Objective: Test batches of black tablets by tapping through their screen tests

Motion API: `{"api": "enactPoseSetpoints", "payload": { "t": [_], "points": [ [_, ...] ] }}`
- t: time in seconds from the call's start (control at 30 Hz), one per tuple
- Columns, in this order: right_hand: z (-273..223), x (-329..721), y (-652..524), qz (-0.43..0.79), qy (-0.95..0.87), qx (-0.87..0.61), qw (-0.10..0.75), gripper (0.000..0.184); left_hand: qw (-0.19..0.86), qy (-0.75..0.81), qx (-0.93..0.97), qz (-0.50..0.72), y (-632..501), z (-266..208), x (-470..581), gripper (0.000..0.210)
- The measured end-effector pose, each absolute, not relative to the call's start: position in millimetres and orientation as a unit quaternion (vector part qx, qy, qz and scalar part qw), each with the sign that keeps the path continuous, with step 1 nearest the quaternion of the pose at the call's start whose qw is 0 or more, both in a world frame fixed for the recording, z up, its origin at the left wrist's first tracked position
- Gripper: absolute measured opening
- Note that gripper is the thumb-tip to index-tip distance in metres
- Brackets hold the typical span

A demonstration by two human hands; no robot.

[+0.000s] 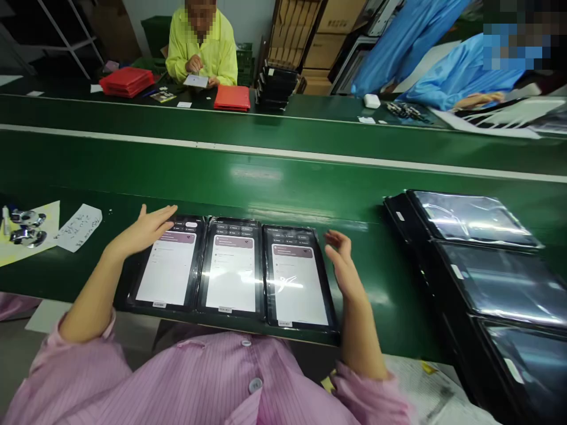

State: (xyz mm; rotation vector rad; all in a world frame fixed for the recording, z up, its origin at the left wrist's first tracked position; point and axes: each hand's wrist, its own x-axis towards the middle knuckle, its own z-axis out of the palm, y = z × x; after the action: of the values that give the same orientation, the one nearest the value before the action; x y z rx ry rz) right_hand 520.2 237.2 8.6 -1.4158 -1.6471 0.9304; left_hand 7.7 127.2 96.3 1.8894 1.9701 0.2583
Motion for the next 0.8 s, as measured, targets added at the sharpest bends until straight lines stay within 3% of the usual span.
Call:
{"api": "enactPoseSetpoints", "payload": {
  "t": [0.1, 0.2, 0.37, 0.5, 0.57, 0.67, 0.8],
  "points": [
    [24, 517, 176, 0.232, -0.780, -0.519, 0.261, 0.051, 0.151, 0.666, 0.701, 0.205, 65, 85, 7, 0.053],
    [29, 487, 118, 0.134, -0.864, -0.457, 0.164, 0.057, 0.128, 0.611, 0.732, 0.275, 17, 62, 14, 0.051],
    [32, 423, 88, 0.023, -0.907, -0.415, 0.068, 0.078, 0.133, 0.621, 0.740, 0.220, 7, 42, 29, 0.062],
    [50, 384, 119, 0.021, -0.878, -0.478, 0.004, 0.075, 0.119, 0.665, 0.714, 0.183, 43, 54, 47, 0.071],
    [61, 374, 133, 0.016, -0.851, -0.524, 0.005, 0.070, 0.052, 0.688, 0.697, 0.197, 55, 63, 60, 0.076],
    [69, 378, 133, 0.019, -0.832, -0.549, 0.076, 0.062, -0.032, 0.684, 0.682, 0.257, 52, 67, 75, 0.077],
    [61, 409, 109, 0.066, -0.850, -0.493, 0.175, 0.050, -0.053, 0.622, 0.733, 0.270, 28, 57, 78, 0.055]
  ]
}}
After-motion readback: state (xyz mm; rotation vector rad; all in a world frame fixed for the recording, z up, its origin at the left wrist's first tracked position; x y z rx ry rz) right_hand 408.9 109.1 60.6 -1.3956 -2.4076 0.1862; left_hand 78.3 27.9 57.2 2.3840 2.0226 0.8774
